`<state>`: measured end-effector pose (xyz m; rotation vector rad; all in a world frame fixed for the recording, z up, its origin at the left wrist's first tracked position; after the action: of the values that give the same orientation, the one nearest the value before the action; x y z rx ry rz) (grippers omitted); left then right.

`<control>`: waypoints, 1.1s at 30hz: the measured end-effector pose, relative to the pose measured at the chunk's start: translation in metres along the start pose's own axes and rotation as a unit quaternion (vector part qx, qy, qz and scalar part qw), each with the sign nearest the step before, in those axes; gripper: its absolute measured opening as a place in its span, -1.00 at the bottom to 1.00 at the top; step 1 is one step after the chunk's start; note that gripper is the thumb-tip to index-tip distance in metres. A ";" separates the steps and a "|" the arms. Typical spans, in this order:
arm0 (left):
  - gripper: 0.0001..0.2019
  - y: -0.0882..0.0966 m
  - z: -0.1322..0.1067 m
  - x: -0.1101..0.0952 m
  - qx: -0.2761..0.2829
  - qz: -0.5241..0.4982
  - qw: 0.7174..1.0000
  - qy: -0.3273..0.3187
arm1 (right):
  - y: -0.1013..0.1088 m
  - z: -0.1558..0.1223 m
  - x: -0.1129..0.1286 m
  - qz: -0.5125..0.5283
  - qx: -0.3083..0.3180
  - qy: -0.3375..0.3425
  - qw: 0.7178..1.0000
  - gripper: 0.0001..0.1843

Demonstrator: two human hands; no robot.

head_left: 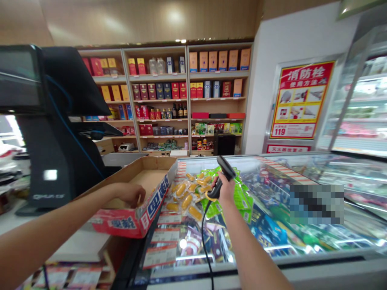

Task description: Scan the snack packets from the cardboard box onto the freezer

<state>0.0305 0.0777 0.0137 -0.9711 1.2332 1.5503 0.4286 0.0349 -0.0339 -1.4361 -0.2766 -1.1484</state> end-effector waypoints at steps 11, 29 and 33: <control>-0.88 -0.138 -0.029 -0.050 0.126 -0.378 0.908 0.130 | -0.006 -0.003 -0.004 -0.015 0.029 -0.008 0.999 -0.65; -0.73 -0.173 0.007 0.024 -0.036 -0.536 0.841 -0.061 | -0.048 -0.043 -0.030 -0.191 0.342 -0.120 0.912 -0.81; -0.68 -0.178 0.008 0.021 -0.017 -0.541 0.838 -0.060 | -0.048 -0.042 -0.039 -0.214 0.368 -0.090 0.900 -0.80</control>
<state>0.1942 0.1059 -0.0532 -1.2491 0.3692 0.6875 0.3542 0.0291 -0.0422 -0.8099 -1.0808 -1.0768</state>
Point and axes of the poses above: each hand's wrist, its own z-axis towards the middle knuckle, its own y-axis out of the back of the hand, x = y × z, the point moved 8 cm from there along z, towards the middle knuckle, and after that the axes turned 3 degrees about -y, right-handed, at the moved point
